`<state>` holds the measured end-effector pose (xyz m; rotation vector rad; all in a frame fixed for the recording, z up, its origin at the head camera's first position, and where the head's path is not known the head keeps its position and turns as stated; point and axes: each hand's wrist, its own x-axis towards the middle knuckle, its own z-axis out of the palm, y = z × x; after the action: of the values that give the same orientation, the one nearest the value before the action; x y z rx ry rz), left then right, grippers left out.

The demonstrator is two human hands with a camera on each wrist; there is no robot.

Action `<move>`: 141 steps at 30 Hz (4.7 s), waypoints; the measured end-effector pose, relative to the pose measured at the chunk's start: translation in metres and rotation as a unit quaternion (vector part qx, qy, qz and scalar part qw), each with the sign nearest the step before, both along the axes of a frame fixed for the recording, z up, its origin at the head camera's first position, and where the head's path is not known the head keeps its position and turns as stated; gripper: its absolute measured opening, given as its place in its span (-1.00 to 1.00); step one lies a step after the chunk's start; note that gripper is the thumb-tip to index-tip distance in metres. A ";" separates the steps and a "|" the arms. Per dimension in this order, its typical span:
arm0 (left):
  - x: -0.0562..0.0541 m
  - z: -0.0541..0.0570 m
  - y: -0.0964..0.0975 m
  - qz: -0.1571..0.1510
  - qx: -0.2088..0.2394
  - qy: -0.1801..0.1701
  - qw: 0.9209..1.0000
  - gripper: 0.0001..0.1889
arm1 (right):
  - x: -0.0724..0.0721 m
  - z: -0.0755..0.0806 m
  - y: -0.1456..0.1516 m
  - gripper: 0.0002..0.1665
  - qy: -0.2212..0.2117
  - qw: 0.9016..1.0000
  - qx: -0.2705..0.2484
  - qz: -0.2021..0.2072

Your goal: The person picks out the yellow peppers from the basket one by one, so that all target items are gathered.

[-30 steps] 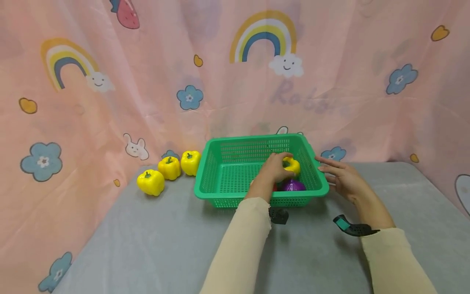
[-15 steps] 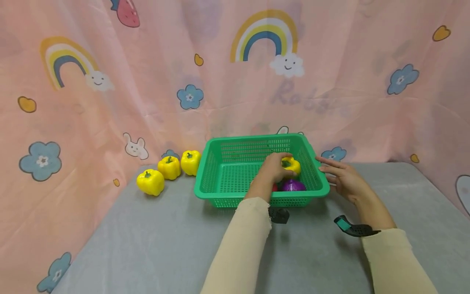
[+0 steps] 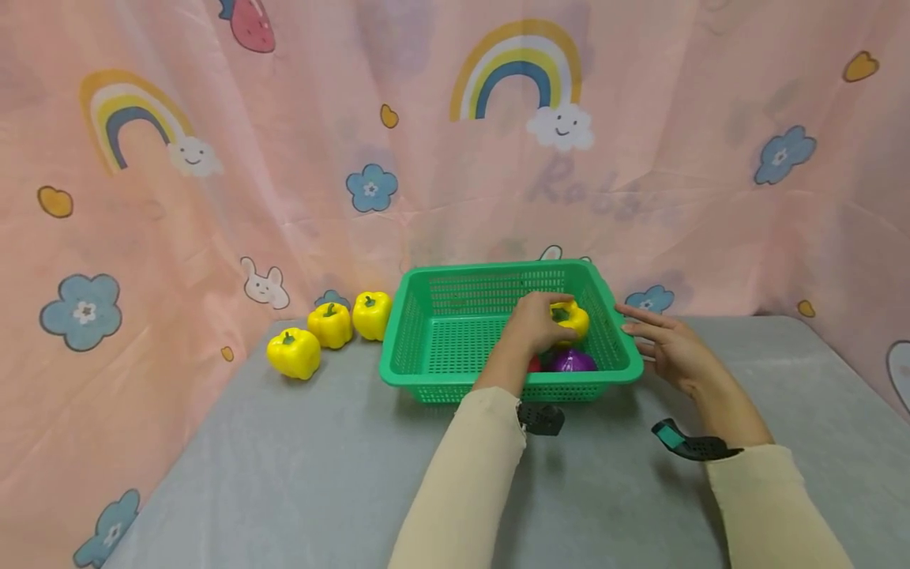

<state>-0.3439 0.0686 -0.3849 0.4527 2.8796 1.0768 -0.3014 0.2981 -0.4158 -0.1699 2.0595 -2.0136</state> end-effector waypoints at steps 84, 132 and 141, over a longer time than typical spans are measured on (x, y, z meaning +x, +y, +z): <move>0.096 0.061 -0.248 0.078 0.177 0.202 0.960 -0.53 | 0.003 -0.002 -0.002 -0.23 0.018 1.000 0.004 0.001; 0.050 -0.002 -0.301 0.193 0.115 0.086 0.971 -0.48 | 0.004 -0.005 0.001 -0.26 0.012 0.999 -0.034 0.007; 0.049 -0.008 -0.302 0.202 0.103 0.054 0.973 -0.45 | 0.005 -0.005 0.000 -0.27 0.012 0.999 -0.031 0.002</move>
<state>-0.2944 -0.2333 -0.3926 -0.0844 3.0479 1.4557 -0.2967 0.2979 -0.4209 -0.2108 2.0096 -2.0833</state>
